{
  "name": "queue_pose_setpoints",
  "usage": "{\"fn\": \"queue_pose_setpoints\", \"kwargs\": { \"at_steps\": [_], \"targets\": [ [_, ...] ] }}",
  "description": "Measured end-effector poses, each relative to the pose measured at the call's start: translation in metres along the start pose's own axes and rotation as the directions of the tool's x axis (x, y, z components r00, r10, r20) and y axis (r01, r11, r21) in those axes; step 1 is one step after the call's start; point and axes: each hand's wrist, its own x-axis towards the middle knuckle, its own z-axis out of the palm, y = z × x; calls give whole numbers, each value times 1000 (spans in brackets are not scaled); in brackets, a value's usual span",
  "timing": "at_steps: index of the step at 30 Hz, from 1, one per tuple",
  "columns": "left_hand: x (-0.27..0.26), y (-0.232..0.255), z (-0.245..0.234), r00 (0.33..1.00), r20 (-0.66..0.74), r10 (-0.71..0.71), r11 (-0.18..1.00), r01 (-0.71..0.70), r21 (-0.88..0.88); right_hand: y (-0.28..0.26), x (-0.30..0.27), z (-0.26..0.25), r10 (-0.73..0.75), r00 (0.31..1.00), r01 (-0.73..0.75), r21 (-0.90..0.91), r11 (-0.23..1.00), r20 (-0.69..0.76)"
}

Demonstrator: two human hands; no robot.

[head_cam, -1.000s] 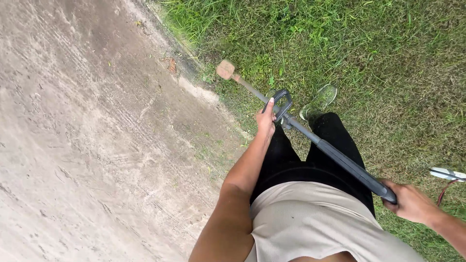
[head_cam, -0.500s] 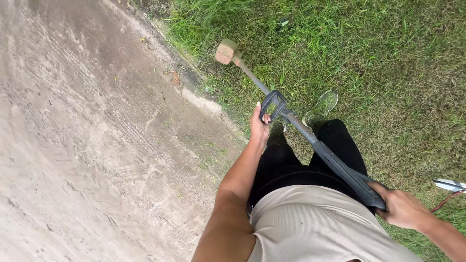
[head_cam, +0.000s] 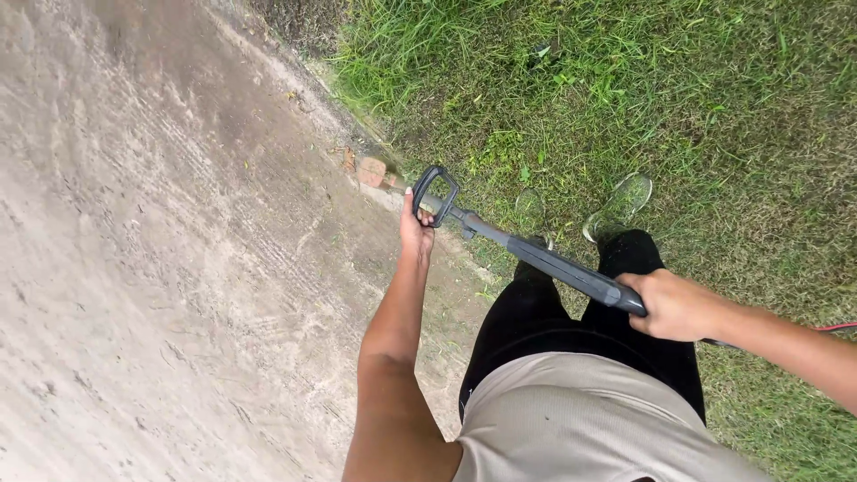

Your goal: Trimming grass along a concrete edge and building foundation using an electric string trimmer

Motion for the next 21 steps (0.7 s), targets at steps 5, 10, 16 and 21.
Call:
{"fn": "queue_pose_setpoints", "kwargs": {
  "at_steps": [5,10,16,21],
  "targets": [
    [8,11,7,1000,1,13,1000,-13,0,-9,-4,24,8,999,-9,-12,1000,-51],
    [-7,11,36,999,44,11,1000,-10,-13,-9,-19,45,83,995,-80,64,995,-46],
    [-9,1,78,984,177,24,997,-36,65,3,-42,60,153,986,-144,134,980,-65],
    [-13,-12,116,981,188,44,990,-67,120,24,-51,79,139,982,-103,250,963,-132]
  ]
}}
